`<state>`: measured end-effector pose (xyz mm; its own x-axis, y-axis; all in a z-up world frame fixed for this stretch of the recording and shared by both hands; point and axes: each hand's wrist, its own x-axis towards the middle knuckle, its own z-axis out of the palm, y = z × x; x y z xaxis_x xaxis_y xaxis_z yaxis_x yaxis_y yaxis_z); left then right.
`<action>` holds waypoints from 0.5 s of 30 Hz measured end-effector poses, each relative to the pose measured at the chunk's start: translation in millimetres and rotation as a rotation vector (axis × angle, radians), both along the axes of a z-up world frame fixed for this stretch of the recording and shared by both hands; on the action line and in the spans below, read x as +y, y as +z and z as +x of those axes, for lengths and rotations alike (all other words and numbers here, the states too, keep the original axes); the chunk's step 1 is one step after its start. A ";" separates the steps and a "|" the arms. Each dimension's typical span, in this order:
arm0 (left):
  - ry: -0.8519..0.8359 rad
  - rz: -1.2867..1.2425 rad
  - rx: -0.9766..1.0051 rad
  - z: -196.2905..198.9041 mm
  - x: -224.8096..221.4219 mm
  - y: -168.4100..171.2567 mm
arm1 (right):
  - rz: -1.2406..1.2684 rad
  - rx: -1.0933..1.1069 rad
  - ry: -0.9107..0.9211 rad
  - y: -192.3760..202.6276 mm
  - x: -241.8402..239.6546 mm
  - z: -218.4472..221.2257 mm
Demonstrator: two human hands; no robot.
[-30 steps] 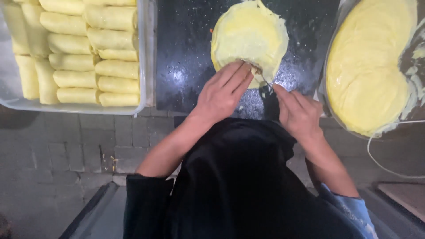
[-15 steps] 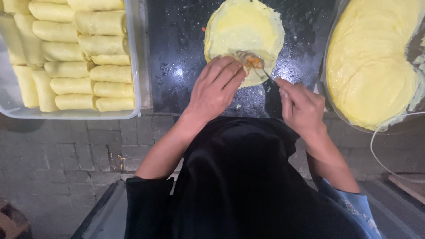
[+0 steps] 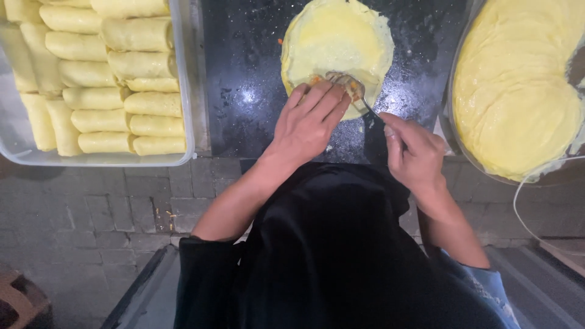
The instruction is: Preparing food rolls by placing filling on a wrapper and rolling it up.
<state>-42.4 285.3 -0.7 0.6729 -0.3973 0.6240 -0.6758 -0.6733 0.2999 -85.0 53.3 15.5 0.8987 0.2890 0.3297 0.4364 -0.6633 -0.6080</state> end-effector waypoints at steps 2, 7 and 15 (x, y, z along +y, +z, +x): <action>-0.001 0.032 -0.006 -0.9 1.3 -2.6 | 0.010 0.002 -0.040 -4.9 -3.6 -1.0; 0.035 0.033 0.037 -3.5 12.8 2.5 | 0.287 0.316 -0.125 0.7 -17.3 5.0; -0.054 -0.001 0.105 7.3 53.5 21.9 | 1.041 0.812 -0.545 54.6 -44.8 67.4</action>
